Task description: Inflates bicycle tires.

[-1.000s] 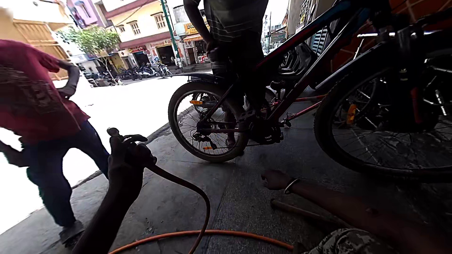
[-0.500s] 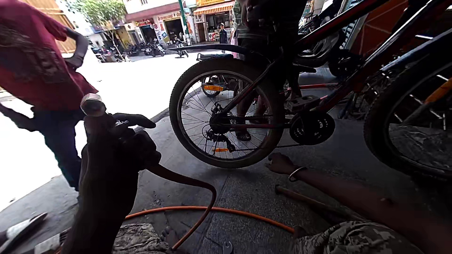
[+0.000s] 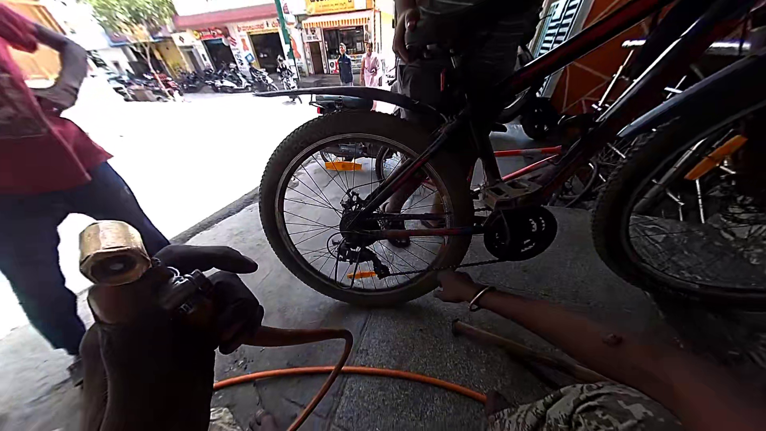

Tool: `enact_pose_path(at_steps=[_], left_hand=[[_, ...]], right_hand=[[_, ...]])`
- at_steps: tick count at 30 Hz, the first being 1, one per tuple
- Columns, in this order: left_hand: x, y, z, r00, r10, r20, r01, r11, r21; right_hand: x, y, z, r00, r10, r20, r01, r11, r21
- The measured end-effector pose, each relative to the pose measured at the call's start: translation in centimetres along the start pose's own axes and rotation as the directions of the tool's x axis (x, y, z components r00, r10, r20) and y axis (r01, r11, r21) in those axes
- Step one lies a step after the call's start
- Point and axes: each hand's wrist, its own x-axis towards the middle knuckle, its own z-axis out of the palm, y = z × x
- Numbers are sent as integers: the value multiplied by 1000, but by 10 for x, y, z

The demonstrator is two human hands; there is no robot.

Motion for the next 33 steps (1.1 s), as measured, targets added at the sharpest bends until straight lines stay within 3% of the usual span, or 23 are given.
enact_pose_path(at_steps=[3, 5, 8, 11, 14, 17, 19, 22, 24, 26, 33], left_hand=[[2, 1, -5, 1000, 1, -16, -1, 1000, 22], [2, 8, -2, 993, -39, -108, 45, 997, 55], [8, 16, 10, 952, -128, -279, 147, 988, 49], [6, 9, 1, 996, -26, -85, 31, 998, 53], [4, 3, -2, 999, 19, -36, -16, 997, 72], [6, -4, -10, 1000, 22, -22, -21, 999, 28], [7, -8, -15, 1000, 10, -8, -11, 1000, -22], [6, -7, -12, 999, -12, -38, 11, 999, -36], [4, -5, -9, 997, -15, -75, 13, 1000, -19], [3, -6, -8, 997, -6, -79, 8, 1000, 19], [-2, -2, -22, 992, -68, -110, 60, 995, -74]], right_hand=[[-5, -16, -23, 992, -35, -123, 43, 997, 60], [2, -13, -18, 998, -8, -60, 14, 996, 91], [32, 15, 28, 991, 89, 97, -100, 988, 116], [53, 40, 69, 976, 138, 171, -168, 971, 172], [60, 47, 88, 962, 207, 179, -253, 922, 294], [67, 53, 89, 937, 341, 70, -322, 773, 547], [80, 65, 94, 920, 390, -25, -246, 628, 738], [85, 71, 100, 939, 331, 90, -217, 371, 903], [79, 63, 106, 953, 265, 144, -215, 263, 940], [84, 57, 114, 961, 257, 98, -148, 182, 972], [47, 73, 98, 875, 459, -155, 167, 14, 986]])
